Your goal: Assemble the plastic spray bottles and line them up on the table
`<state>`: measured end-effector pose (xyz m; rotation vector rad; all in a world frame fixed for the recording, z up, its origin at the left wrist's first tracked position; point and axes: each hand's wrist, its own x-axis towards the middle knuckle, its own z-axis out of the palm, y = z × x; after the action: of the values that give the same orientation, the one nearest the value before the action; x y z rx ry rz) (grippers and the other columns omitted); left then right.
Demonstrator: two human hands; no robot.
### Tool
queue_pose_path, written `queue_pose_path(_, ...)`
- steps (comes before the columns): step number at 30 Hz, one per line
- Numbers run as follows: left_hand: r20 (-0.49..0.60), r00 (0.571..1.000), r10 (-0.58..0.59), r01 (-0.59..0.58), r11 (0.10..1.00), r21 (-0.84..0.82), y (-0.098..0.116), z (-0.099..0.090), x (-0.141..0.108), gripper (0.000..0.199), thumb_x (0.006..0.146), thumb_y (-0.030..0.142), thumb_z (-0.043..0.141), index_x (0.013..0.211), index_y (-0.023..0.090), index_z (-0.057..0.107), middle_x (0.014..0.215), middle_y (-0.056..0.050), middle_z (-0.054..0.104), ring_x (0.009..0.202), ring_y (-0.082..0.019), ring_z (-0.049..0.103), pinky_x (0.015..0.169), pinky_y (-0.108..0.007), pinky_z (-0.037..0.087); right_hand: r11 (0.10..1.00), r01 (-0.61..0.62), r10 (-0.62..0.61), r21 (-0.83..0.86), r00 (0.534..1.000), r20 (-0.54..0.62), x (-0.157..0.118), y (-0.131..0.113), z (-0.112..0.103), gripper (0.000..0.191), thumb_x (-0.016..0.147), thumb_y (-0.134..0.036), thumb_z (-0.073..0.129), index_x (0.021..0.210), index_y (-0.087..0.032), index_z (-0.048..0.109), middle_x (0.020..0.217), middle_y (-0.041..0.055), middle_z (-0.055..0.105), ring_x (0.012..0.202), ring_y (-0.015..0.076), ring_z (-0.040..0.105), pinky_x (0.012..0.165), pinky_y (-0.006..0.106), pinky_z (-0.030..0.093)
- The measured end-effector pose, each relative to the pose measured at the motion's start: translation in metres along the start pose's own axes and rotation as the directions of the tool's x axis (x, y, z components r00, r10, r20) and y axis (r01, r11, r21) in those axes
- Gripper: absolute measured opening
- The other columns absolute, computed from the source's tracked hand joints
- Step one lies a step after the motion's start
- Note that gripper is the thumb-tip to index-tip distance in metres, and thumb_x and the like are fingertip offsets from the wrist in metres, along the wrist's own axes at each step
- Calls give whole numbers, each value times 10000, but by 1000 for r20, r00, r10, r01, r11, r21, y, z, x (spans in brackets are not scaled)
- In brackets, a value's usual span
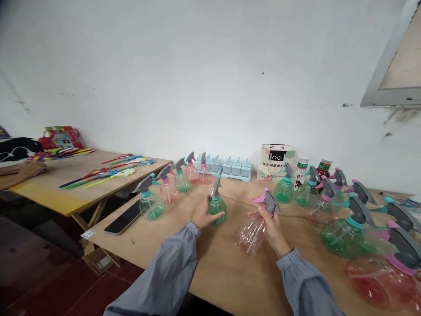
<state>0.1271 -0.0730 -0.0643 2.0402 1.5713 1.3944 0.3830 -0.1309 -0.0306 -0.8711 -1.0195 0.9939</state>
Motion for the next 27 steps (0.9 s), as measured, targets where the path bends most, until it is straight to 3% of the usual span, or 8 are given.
queue_pose_path(3,69,997,28,-28,1000,3,1,8,-7,847,615,456,844,1320,205,446,1187,-120,650,1141,-348,643,970,-526,521,999,38,-38,34,999,2,0,1,0,436,648,-539,810,924,-227,682,931,71,768,813,264,745,665,394,625)
queue_pose_path(6,71,996,54,-53,998,-13,1,14,-13,899,628,448,840,1363,172,402,1262,-160,625,1188,-358,628,998,-522,518,997,52,-51,61,999,-17,0,4,0,377,664,-480,804,934,-238,699,1006,63,765,913,260,737,735,395,629)
queue_pose_path(11,73,996,47,-47,999,-3,-5,15,-14,921,632,467,836,1382,159,398,1252,-170,637,1189,-378,626,1014,-549,505,996,7,2,86,994,-107,2,8,0,348,603,-471,843,808,-232,696,826,24,762,673,193,709,623,320,606)
queue_pose_path(15,94,994,62,-61,998,-15,-8,15,-13,933,629,490,836,1389,164,404,1252,-166,641,1191,-383,623,1021,-559,492,989,-27,40,144,995,-92,0,5,0,385,573,-462,865,843,-235,711,844,14,770,693,185,714,648,296,595)
queue_pose_path(20,51,998,41,-38,998,-58,-9,15,-16,858,651,486,826,1360,185,447,1269,-159,638,1204,-371,612,1042,-564,462,989,-91,89,119,996,19,-7,1,3,439,615,-493,838,938,-229,702,843,47,784,752,229,743,707,334,594)
queue_pose_path(23,27,998,50,-45,985,-169,-8,13,-16,815,697,498,795,1359,177,445,1294,-173,618,1231,-367,595,1060,-567,445,989,-96,91,113,995,47,-9,-1,6,476,622,-520,824,972,-224,697,853,60,790,775,248,750,726,356,592)
queue_pose_path(27,-161,986,52,-107,928,-357,3,13,-7,748,765,475,746,1369,186,414,1374,-175,552,1332,-324,517,1141,-522,377,986,-119,116,114,993,37,-9,-5,7,480,603,-529,834,942,-219,694,777,60,782,742,259,751,694,359,590)
